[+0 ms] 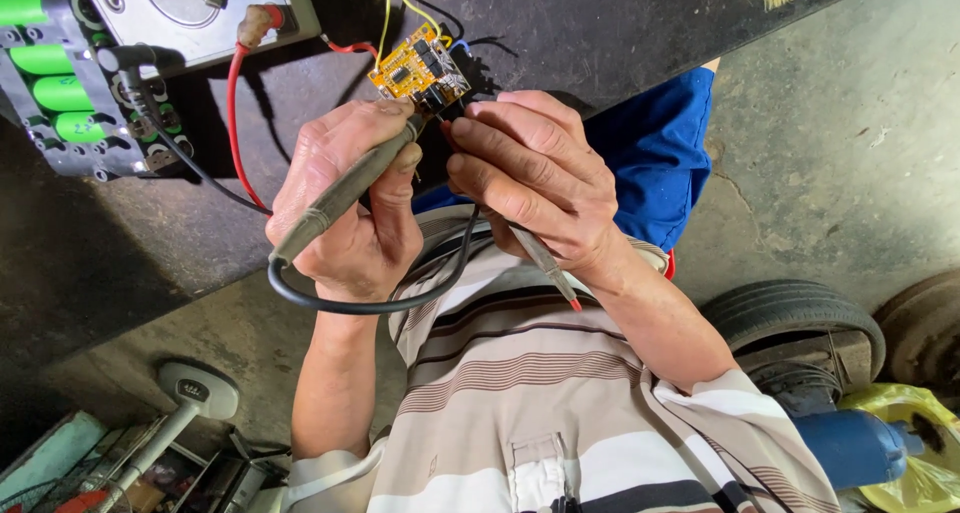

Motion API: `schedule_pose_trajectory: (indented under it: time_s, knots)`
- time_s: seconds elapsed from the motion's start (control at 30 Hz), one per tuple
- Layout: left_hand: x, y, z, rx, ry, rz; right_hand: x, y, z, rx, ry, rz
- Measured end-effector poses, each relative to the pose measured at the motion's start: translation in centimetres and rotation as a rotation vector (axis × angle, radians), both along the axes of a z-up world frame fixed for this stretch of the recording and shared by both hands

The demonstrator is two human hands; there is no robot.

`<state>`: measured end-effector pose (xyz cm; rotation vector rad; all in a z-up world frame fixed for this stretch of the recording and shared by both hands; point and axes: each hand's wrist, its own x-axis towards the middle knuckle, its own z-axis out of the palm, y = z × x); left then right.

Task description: The person uses a multimeter to test various points on a small circuit board. They hold the board with one hand and probe different components with the multimeter leads, occasionally adjusting the board's position.

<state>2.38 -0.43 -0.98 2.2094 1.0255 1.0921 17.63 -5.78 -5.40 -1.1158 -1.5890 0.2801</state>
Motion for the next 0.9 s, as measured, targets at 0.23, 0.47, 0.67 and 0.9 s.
schedule_pose_trajectory:
  time_s: [0.23,0.47,0.67,0.9]
  knots:
    - [-0.2,0.0,0.4,-0.060,-0.002,0.011,0.0,-0.1,-0.2,-0.011,0.022,0.016]
    - [0.0,0.0,0.9,-0.074,-0.029,0.012,-0.2,0.0,-0.6,0.020,0.039,0.009]
    - [0.2,0.5,0.7,0.022,-0.117,-0.011,-0.3,-0.1,-0.2,-0.009,0.041,0.020]
    - [-0.4,0.0,0.8,-0.019,-0.102,0.016,-0.5,-0.1,-0.4,0.025,0.061,0.023]
